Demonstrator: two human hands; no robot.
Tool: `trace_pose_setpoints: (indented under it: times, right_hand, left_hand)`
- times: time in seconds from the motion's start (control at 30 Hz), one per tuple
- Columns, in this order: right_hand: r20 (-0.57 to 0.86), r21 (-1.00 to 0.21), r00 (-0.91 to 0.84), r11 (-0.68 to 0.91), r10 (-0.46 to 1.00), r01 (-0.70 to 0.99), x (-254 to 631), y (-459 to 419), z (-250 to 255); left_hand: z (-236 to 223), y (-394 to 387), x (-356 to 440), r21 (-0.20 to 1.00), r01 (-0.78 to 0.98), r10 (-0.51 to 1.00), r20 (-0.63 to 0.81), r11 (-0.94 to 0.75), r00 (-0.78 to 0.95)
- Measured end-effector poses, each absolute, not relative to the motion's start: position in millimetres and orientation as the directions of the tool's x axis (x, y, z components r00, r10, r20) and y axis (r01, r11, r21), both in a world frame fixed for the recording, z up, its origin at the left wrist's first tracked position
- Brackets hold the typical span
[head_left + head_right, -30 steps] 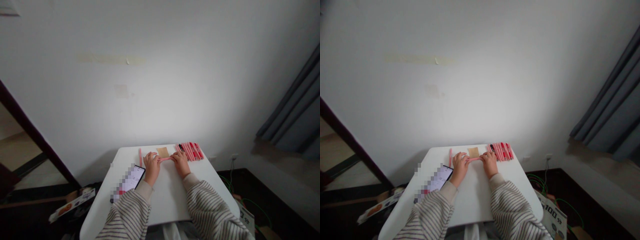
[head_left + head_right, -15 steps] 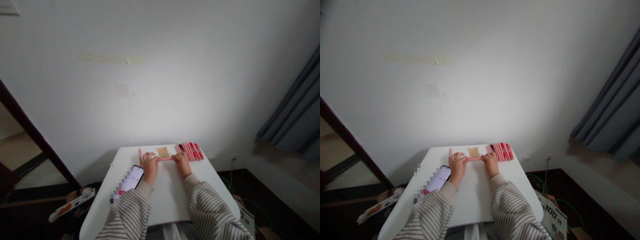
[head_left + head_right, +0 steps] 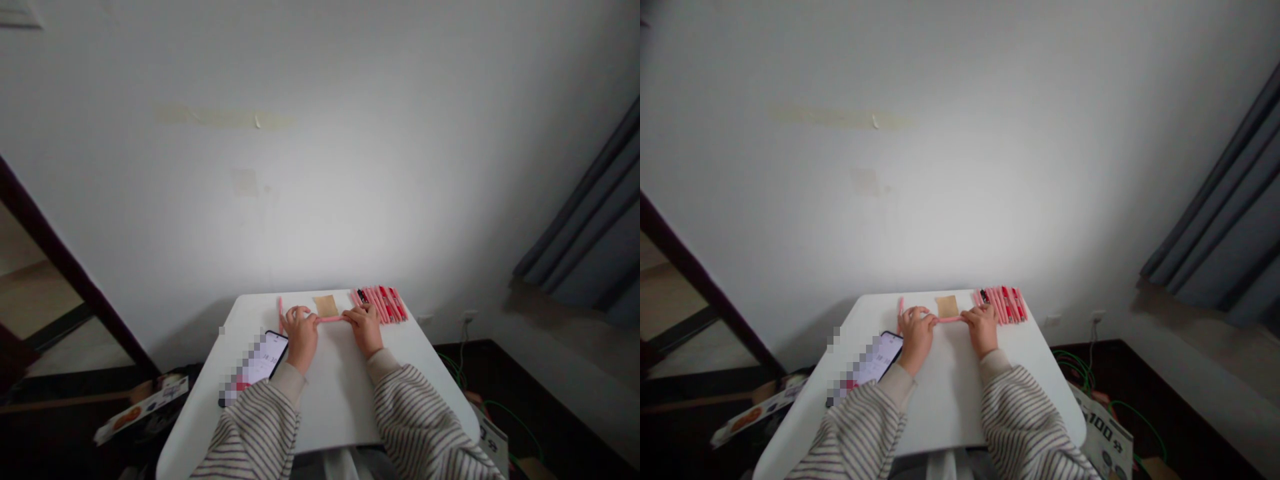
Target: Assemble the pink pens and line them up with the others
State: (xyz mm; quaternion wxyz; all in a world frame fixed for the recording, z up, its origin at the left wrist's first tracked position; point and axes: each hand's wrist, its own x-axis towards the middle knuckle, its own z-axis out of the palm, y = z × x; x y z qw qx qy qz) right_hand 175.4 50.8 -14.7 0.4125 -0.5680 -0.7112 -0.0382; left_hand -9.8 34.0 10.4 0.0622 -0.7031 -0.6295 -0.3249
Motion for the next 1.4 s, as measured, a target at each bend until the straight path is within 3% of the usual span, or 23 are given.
trace_pose_setpoints:
  times: [0.43, 0.7, 1.4]
  right_hand:
    - [0.712, -0.339, -0.054, 0.410, 0.700, 0.847, 176, 46, -4]
    - [0.704, -0.405, 0.029, 0.368, 0.710, 0.837, 178, 50, -13]
    - [0.719, -0.430, 0.038, 0.402, 0.694, 0.809, 178, 53, -17]
  left_hand:
    - [7, 37, -8, 0.341, 0.921, 0.858, 0.513, -0.191, -0.012]
    - [10, 32, -8, 0.348, 0.916, 0.817, 0.575, -0.201, -0.039]
    - [7, 33, -9, 0.342, 0.930, 0.836, 0.544, -0.138, -0.076]
